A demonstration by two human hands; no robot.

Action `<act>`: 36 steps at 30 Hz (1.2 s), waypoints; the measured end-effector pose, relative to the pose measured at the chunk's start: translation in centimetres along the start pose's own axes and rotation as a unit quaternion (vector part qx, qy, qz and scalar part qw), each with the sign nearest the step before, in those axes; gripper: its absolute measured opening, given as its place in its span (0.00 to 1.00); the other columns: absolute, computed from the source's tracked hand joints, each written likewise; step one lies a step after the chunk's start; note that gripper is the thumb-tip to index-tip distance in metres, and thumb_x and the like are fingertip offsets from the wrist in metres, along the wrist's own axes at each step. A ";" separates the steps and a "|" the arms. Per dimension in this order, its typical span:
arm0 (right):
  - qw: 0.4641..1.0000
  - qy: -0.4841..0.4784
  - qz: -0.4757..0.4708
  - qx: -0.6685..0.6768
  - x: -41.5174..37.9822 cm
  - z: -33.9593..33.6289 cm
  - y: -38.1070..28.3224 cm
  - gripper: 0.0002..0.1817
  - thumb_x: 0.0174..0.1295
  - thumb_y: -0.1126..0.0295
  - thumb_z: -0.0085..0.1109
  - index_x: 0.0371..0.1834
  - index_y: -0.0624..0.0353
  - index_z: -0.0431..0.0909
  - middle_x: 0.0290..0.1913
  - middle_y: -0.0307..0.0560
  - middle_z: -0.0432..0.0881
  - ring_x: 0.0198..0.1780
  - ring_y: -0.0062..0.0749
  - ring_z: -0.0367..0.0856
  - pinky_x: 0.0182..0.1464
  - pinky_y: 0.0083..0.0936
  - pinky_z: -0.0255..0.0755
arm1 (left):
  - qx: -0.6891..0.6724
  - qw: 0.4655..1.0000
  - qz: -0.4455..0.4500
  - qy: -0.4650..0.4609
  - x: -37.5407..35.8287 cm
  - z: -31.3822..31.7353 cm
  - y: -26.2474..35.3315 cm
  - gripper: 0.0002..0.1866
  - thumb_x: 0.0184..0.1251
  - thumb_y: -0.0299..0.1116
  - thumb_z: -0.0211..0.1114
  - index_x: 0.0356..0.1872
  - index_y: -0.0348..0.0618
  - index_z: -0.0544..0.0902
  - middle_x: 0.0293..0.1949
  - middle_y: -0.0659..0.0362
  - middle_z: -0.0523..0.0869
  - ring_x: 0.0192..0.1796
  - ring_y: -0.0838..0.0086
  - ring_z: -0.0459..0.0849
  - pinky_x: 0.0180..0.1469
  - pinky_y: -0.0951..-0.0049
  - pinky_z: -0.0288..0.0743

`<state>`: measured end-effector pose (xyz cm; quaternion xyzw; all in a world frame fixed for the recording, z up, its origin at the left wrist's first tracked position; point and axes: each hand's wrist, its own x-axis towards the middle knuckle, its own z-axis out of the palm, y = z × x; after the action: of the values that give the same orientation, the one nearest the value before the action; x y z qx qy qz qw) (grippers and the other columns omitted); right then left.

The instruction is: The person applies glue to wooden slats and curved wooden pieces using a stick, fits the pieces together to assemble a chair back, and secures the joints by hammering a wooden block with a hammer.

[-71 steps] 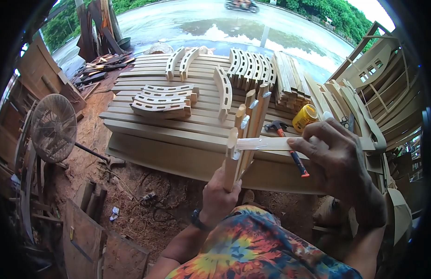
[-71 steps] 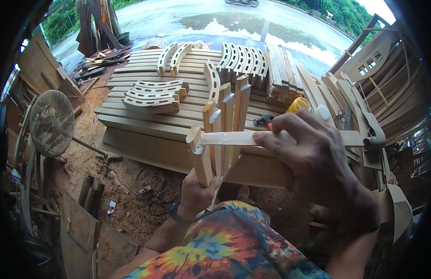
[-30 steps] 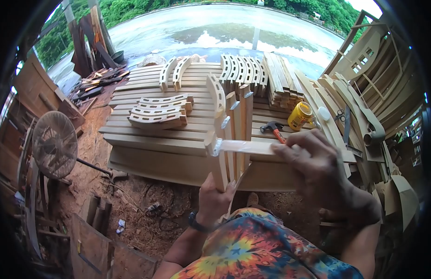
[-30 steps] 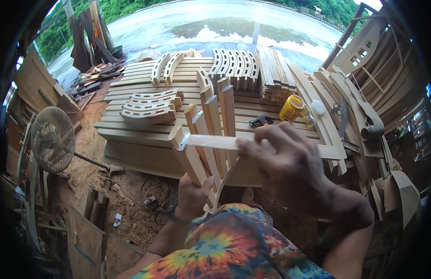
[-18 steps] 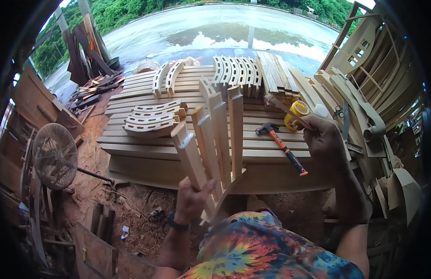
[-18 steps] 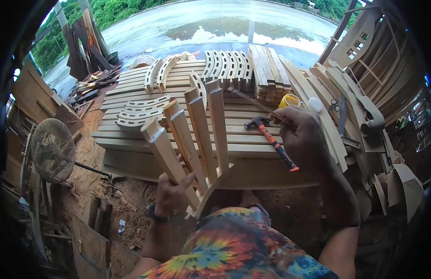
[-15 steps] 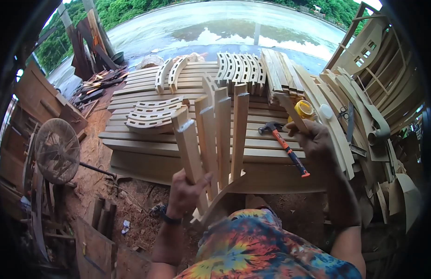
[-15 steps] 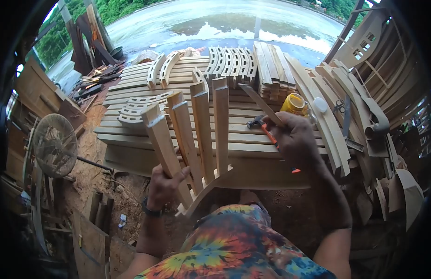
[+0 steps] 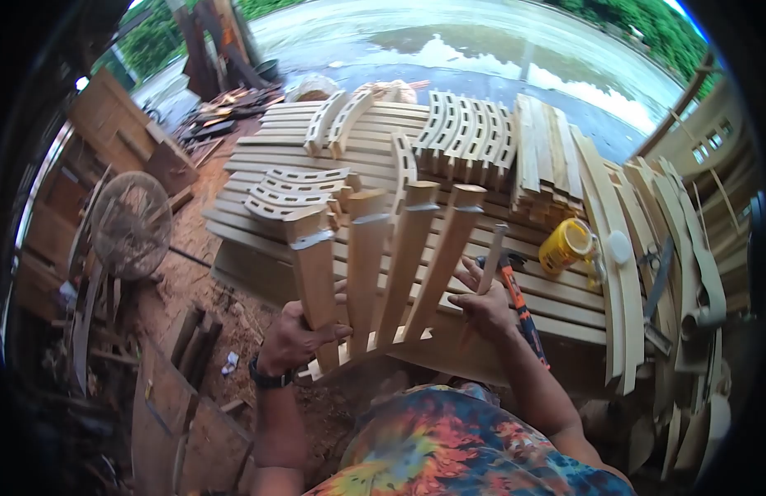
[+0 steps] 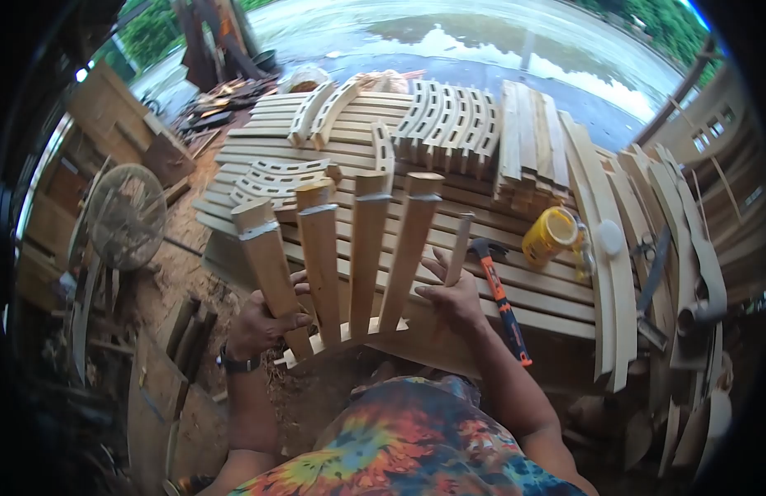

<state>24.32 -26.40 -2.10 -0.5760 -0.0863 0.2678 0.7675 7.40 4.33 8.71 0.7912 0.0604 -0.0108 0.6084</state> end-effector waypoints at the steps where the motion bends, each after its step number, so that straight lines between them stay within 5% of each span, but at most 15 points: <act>1: 0.993 -0.023 -0.017 0.118 0.7 0.2 0.8 0.47 0.55 0.80 0.69 0.81 0.73 0.57 0.73 0.58 0.76 0.40 0.25 0.86 0.38 0.19 0.79 | 0.000 1.000 -0.006 0.017 0.3 0.1 -0.7 0.25 0.61 0.30 0.82 0.60 0.39 0.86 0.60 0.54 0.88 0.56 0.73 0.88 0.57 0.70 0.85; 3: 0.987 -0.053 -0.027 0.152 1.7 -0.3 2.4 0.44 0.55 0.80 0.67 0.78 0.73 0.63 0.68 0.54 0.80 0.40 0.22 0.85 0.36 0.16 0.77 | 0.016 0.999 0.041 0.004 0.8 0.2 -1.8 0.26 0.61 0.31 0.82 0.60 0.39 0.87 0.52 0.58 0.90 0.51 0.78 0.87 0.53 0.72 0.84; 5: 0.976 -0.105 0.070 0.175 2.1 -2.2 4.2 0.38 0.59 0.75 0.68 0.75 0.72 0.69 0.61 0.51 0.85 0.33 0.17 0.82 0.31 0.14 0.74 | -0.029 0.996 0.037 0.082 0.9 2.4 -1.9 0.27 0.62 0.37 0.82 0.59 0.37 0.86 0.46 0.60 0.90 0.46 0.81 0.85 0.48 0.73 0.83; 7: 0.981 -0.085 0.093 0.146 1.5 -1.5 4.0 0.34 0.61 0.74 0.69 0.72 0.70 0.73 0.52 0.47 0.86 0.29 0.14 0.79 0.29 0.14 0.71 | 0.025 0.951 0.071 0.300 0.9 3.9 -5.7 0.30 0.63 0.46 0.82 0.58 0.34 0.84 0.44 0.61 0.90 0.46 0.83 0.84 0.44 0.74 0.82; 9: 0.984 -0.061 0.110 0.125 2.1 -0.2 3.6 0.29 0.63 0.72 0.69 0.69 0.68 0.77 0.44 0.43 0.88 0.25 0.12 0.75 0.26 0.13 0.68 | 0.097 0.915 -0.003 0.391 1.3 5.7 -10.1 0.32 0.64 0.52 0.79 0.54 0.33 0.82 0.41 0.56 0.90 0.43 0.75 0.88 0.42 0.69 0.81; 11: 0.990 -0.081 0.105 0.048 2.5 1.1 3.5 0.25 0.65 0.68 0.71 0.65 0.65 0.82 0.34 0.38 0.86 0.20 0.12 0.71 0.23 0.13 0.63 | 0.190 0.801 0.076 0.563 2.4 6.2 -12.6 0.28 0.68 0.55 0.75 0.44 0.35 0.81 0.31 0.54 0.87 0.34 0.69 0.87 0.38 0.63 0.78; 12: 0.993 -0.073 0.094 0.018 2.5 2.3 2.8 0.23 0.65 0.68 0.71 0.63 0.64 0.84 0.27 0.33 0.82 0.21 0.13 0.71 0.24 0.15 0.63 | 0.203 0.782 0.062 0.586 2.7 5.6 -14.8 0.27 0.67 0.54 0.76 0.45 0.37 0.81 0.31 0.53 0.87 0.34 0.64 0.88 0.38 0.61 0.78; 15: 0.991 -0.078 0.107 0.017 3.2 3.6 2.7 0.26 0.65 0.68 0.71 0.65 0.65 0.83 0.30 0.35 0.84 0.22 0.15 0.72 0.24 0.17 0.65 | 0.249 0.755 0.058 0.604 3.7 3.1 -16.2 0.28 0.67 0.57 0.75 0.43 0.38 0.82 0.31 0.52 0.88 0.34 0.61 0.89 0.38 0.60 0.79; 18: 0.983 -0.131 0.104 0.073 3.4 5.6 2.0 0.30 0.64 0.69 0.70 0.70 0.68 0.78 0.40 0.40 0.87 0.25 0.18 0.74 0.28 0.18 0.70 | 0.238 0.790 0.019 0.565 5.4 -1.4 -12.0 0.33 0.64 0.63 0.74 0.46 0.37 0.83 0.34 0.46 0.91 0.39 0.50 0.92 0.40 0.54 0.81; 22: 0.975 -0.160 0.075 0.138 4.0 10.5 -1.4 0.39 0.60 0.72 0.71 0.77 0.69 0.68 0.60 0.50 0.85 0.32 0.17 0.77 0.31 0.18 0.73 | 0.301 0.825 -0.063 0.475 9.7 -9.0 -6.4 0.39 0.62 0.74 0.67 0.42 0.41 0.89 0.36 0.47 0.92 0.38 0.52 0.92 0.40 0.54 0.83; 24: 0.972 -0.170 0.061 0.149 4.9 11.8 -1.5 0.44 0.59 0.73 0.73 0.79 0.68 0.63 0.70 0.54 0.79 0.39 0.16 0.83 0.31 0.14 0.76 | 0.267 0.875 0.012 0.404 13.0 -14.5 -8.4 0.42 0.59 0.78 0.65 0.40 0.41 0.90 0.35 0.46 0.92 0.38 0.51 0.92 0.40 0.53 0.83; 27: 0.989 -0.129 0.035 0.061 5.4 11.8 -0.8 0.41 0.58 0.70 0.75 0.76 0.68 0.69 0.67 0.52 0.82 0.37 0.16 0.81 0.32 0.15 0.76 | 0.380 0.848 -0.051 0.365 17.7 -19.2 -6.4 0.46 0.56 0.82 0.63 0.40 0.39 0.90 0.32 0.44 0.91 0.39 0.51 0.92 0.42 0.53 0.83; 29: 0.994 -0.080 0.075 0.020 5.0 9.8 0.5 0.31 0.56 0.67 0.77 0.63 0.69 0.81 0.55 0.49 0.89 0.33 0.16 0.79 0.32 0.15 0.74 | 0.386 0.860 -0.085 0.322 21.3 -23.2 -7.0 0.48 0.53 0.84 0.62 0.39 0.40 0.91 0.31 0.42 0.90 0.42 0.50 0.92 0.45 0.53 0.83; 32: 0.990 0.080 0.114 -0.009 2.8 7.9 1.2 0.19 0.61 0.70 0.73 0.53 0.68 0.84 0.40 0.42 0.88 0.31 0.19 0.80 0.34 0.20 0.74 | 0.386 0.894 -0.113 0.197 26.0 -27.9 -7.7 0.48 0.53 0.86 0.59 0.38 0.43 0.93 0.34 0.43 0.91 0.44 0.51 0.91 0.48 0.54 0.82; 36: 0.961 0.226 0.138 0.080 -0.2 5.5 3.5 0.18 0.62 0.72 0.71 0.55 0.66 0.83 0.39 0.46 0.89 0.26 0.22 0.80 0.28 0.22 0.74 | 0.439 0.883 -0.119 0.116 33.1 -32.1 -10.0 0.50 0.59 0.86 0.51 0.38 0.42 0.93 0.36 0.41 0.91 0.47 0.48 0.90 0.53 0.52 0.80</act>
<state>20.61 -21.26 -3.54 -0.5644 0.1911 0.2398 0.7664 37.31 40.50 4.46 0.9597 0.2140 -0.0167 0.1814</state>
